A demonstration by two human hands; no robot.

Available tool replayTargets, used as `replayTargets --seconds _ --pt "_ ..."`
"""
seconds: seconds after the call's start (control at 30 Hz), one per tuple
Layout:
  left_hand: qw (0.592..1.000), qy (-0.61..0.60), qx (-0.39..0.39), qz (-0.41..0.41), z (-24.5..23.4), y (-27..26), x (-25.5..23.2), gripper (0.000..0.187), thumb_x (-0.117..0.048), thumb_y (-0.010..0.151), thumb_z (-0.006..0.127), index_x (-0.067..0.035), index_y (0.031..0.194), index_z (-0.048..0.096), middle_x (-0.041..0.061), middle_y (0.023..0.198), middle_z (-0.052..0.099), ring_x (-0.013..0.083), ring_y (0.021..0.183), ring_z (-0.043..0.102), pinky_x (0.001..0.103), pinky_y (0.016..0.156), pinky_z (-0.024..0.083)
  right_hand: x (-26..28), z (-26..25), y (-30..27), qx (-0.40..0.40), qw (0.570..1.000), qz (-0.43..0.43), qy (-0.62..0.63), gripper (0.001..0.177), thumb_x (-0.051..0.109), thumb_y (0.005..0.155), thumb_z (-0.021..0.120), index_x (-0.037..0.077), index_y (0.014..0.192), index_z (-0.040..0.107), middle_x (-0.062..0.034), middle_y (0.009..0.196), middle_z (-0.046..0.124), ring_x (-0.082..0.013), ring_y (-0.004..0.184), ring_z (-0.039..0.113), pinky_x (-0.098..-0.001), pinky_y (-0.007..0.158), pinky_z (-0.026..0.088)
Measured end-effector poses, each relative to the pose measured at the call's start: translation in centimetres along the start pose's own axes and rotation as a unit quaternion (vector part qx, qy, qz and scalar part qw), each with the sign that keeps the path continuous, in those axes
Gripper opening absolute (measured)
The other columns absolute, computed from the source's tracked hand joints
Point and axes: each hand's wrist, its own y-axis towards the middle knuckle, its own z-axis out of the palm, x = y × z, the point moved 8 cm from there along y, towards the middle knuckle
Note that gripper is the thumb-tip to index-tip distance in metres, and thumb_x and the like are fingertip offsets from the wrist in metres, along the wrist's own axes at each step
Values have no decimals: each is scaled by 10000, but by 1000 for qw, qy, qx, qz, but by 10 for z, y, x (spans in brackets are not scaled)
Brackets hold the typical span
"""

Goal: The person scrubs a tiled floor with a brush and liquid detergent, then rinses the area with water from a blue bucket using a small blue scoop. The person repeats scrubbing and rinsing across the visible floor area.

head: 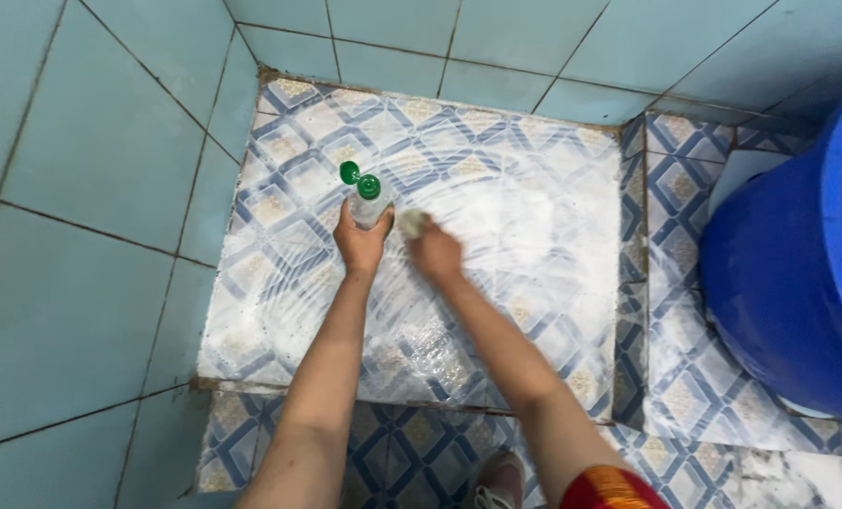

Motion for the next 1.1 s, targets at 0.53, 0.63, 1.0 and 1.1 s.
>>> replayTargets --seconds 0.53,0.63,1.0,1.1 --pt "997 27 70 -30 -17 -10 -30 553 -288 731 922 -60 1175 684 135 1047 777 279 957 755 397 841 572 -128 -112 -46 54 960 259 88 692 508 939 579 -50 1332 465 -305 950 720 -474 864 710 -555 763 560" --pt "996 20 80 -44 -19 -7 -33 487 -273 737 913 -61 1126 712 129 1041 787 267 951 761 387 843 571 -47 -110 -89 66 968 219 100 590 273 951 585 -1 1447 420 -228 1006 745 -374 815 736 -484 702 593" --pt "992 -33 97 -79 0 -6 8 356 -168 761 877 -46 1065 737 110 1002 796 226 915 760 355 819 571 -132 -132 -11 -4 968 248 26 649 213 939 513 -59 1508 361 -255 1023 708 -394 817 710 -505 682 577" --pt "994 -27 92 -60 -4 -9 12 356 -169 763 881 -42 1063 739 109 1006 794 213 924 761 350 828 570 -102 -98 -12 27 969 242 47 703 189 928 510 -105 1532 306 -274 989 711 -423 814 712 -526 698 576"
